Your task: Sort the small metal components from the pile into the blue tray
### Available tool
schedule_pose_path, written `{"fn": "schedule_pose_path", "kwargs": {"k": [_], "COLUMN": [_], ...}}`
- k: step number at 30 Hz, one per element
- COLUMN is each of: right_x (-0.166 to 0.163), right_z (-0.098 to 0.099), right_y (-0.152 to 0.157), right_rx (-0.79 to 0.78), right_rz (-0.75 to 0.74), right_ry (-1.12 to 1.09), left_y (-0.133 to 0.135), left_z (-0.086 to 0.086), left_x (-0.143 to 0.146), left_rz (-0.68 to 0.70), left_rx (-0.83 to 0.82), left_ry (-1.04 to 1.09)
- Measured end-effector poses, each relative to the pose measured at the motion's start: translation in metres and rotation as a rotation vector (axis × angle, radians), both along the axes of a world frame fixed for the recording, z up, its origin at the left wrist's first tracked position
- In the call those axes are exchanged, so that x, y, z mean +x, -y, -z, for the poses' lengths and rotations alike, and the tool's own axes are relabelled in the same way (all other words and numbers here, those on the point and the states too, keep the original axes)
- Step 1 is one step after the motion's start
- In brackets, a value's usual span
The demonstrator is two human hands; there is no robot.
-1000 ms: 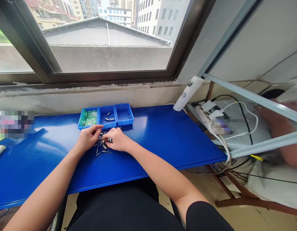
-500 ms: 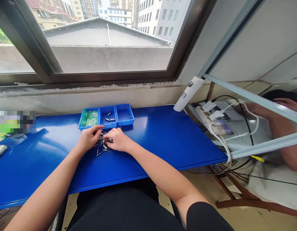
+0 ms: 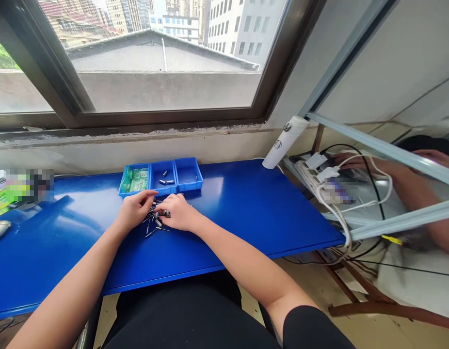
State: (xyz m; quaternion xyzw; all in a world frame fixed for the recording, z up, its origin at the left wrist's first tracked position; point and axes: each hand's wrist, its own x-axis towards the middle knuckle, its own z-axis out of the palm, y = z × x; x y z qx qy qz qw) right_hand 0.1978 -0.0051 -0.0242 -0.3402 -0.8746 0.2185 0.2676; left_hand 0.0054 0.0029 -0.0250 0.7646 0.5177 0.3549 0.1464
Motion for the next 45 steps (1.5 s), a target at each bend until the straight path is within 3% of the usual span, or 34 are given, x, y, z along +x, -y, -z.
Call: {"fn": "schedule_pose_path", "kwargs": {"k": [9, 25, 34, 40, 45], "right_x": [-0.0022, -0.0016, 0.0016, 0.0044, 0.0018], "right_z": [0.0041, 0.0014, -0.0015, -0.0018, -0.0015], "right_y": [-0.0002, 0.0, -0.001, -0.0027, -0.0008], "right_rx": [0.08, 0.064, -0.015, -0.019, -0.017], "right_rz": [-0.006, -0.02, 0.051, -0.011, -0.013], "right_ry": [0.032, 0.027, -0.19, -0.019, -0.003], "left_y": [0.0001, 0.0007, 0.0013, 0.0008, 0.0008], "left_z": [-0.0007, -0.001, -0.0029, -0.0023, -0.0017], "left_x": [0.0, 0.0004, 0.002, 0.0012, 0.0009], "left_rz": [-0.003, -0.004, -0.004, -0.004, 0.002], "left_rx": [-0.009, -0.021, -0.01, -0.008, -0.009], "left_ry": [-0.006, -0.005, 0.003, -0.003, -0.004]}}
